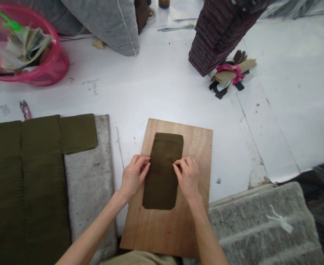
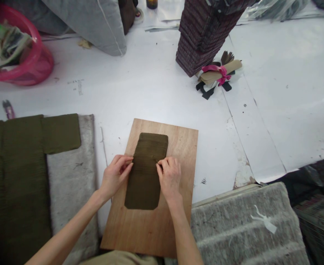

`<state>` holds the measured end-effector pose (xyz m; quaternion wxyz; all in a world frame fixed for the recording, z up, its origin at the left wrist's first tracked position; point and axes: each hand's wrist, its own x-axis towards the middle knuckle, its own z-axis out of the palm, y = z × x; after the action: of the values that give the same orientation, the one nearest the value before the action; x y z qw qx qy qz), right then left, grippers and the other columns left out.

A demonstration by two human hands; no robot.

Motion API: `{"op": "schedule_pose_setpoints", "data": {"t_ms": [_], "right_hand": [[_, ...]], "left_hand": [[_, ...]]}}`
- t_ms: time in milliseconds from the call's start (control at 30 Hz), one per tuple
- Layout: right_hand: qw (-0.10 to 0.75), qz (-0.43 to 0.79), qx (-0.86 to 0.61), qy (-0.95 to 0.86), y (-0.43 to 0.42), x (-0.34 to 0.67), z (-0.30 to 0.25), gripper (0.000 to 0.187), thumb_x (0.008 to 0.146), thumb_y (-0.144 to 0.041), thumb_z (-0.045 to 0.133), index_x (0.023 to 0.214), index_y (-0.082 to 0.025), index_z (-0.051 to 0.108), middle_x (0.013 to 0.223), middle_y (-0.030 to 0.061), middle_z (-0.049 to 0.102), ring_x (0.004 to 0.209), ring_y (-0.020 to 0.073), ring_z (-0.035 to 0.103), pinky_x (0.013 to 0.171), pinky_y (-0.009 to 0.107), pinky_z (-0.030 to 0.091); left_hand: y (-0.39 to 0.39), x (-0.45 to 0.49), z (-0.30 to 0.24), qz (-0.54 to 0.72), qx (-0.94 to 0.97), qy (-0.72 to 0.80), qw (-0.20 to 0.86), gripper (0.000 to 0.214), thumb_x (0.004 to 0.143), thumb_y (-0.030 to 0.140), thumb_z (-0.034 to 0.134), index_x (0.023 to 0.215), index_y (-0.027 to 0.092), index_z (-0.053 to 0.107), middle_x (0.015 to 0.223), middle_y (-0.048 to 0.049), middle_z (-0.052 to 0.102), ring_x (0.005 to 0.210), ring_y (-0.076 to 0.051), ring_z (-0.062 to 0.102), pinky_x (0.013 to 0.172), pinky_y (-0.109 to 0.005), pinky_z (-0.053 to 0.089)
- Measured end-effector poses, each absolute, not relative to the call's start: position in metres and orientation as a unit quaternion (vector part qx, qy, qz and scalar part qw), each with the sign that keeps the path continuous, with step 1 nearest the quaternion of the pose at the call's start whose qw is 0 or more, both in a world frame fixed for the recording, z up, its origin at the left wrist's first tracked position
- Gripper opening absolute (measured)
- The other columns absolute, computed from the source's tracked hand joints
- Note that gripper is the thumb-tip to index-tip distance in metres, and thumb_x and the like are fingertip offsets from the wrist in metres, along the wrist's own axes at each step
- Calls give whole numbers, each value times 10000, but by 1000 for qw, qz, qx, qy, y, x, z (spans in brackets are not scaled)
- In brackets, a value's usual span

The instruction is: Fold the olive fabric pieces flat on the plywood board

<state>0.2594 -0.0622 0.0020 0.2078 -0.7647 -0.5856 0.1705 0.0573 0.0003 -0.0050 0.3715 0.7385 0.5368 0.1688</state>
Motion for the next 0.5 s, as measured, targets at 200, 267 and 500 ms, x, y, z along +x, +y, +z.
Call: {"op": "schedule_pose_setpoints", "data": {"t_ms": [200,267,500], "right_hand": [[251,213,-750,-574,-67,257,2,72,884,-267,546,876,-199,570,917,41,639,872,184,569,786,326,422],[260,243,-768,-533,-68,256,1,171,874,-329,562,981,-196,565,893,40,654,806,177,594,741,313,446],[201,292,-814,-459,-71,251,8,357,869,-404,552,1162,-200,534,762,9,674,646,179,644,583,275,447]], "left_hand": [[5,61,-5,138,770,519,344,201,911,275,489,1092,245,570,1004,-20,555,740,-119,589,664,-242,472],[5,61,-6,133,776,515,338,213,912,279,486,1103,246,573,999,-23,558,750,-126,593,659,-247,473],[6,61,-7,124,779,516,335,224,906,269,496,1117,243,568,1000,-22,559,772,-132,594,660,-249,471]]}}
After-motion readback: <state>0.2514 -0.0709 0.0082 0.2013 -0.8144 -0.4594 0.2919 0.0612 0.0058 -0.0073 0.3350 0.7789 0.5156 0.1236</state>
